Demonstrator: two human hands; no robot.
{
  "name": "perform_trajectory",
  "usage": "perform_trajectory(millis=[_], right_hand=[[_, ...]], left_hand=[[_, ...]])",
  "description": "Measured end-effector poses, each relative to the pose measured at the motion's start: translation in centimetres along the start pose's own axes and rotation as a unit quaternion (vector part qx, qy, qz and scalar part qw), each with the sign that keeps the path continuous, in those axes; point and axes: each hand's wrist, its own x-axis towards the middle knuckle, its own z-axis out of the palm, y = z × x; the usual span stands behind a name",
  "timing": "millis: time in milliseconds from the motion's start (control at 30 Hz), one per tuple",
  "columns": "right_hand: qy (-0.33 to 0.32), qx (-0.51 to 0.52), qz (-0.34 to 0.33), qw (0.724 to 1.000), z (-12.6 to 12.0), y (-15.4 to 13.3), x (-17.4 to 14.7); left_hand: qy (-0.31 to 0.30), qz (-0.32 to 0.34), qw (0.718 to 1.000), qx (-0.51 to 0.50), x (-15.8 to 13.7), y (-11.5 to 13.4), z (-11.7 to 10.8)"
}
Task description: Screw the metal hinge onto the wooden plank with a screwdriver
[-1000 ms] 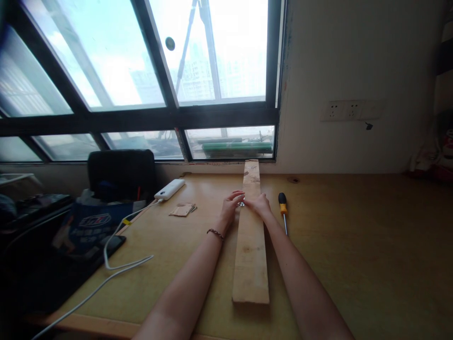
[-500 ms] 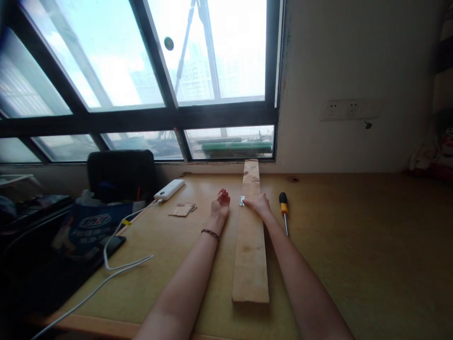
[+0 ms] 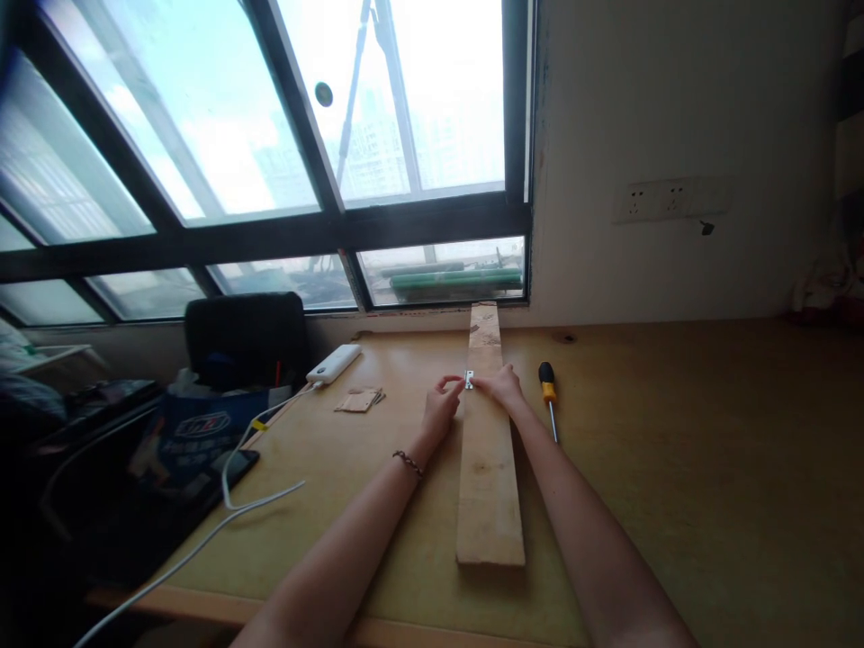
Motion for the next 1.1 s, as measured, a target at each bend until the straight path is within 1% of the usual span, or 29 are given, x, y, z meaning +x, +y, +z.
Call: perform_trajectory(millis=[100, 167, 233, 367, 500, 600, 700, 900, 1100], right_hand=[[0.0, -0.013, 0.01, 1.0, -0.23, -0.34, -0.29], [-0.001, -0.014, 0.008, 1.0, -0.29, -0.43, -0.4], [-0.001, -0.014, 0.006, 1.0, -0.26, -0.36, -0.37], [-0.004, -0.012, -0.006, 1.0, -0.06, 0.01, -0.07], [-0.003, -0.005, -0.003, 1.0, 0.04, 0.19, 0.18], [-0.001, 0.001, 0.0, 1.0, 0.07, 0.25, 0.29], [-0.001, 0.002, -0.004, 1.0, 0.12, 0.36, 0.39], [-0.002, 0.006, -0.008, 1.0, 0.15, 0.4, 0.38], [-0.007, -0.004, -0.004, 1.0, -0.24, -0.07, -0.13]], left_hand=[[-0.046, 0.027, 0.997, 0.055, -0.52, 0.33, 0.13], [-0.052, 0.033, 0.996, 0.062, -0.54, 0.4, 0.19], [-0.047, 0.036, 0.996, 0.064, -0.44, 0.33, 0.2], [-0.015, 0.057, 0.994, 0.088, -0.35, 0.15, 0.12], [0.0, 0.065, 0.992, 0.104, -0.37, 0.12, 0.17], [0.006, 0.066, 0.993, 0.101, -0.28, 0.05, 0.23], [-0.003, 0.056, 0.994, 0.091, -0.13, -0.07, 0.23], [-0.018, 0.027, 0.999, 0.038, 0.01, -0.08, 0.13], [-0.001, 0.023, 0.999, 0.033, 0.02, 0.05, -0.03]])
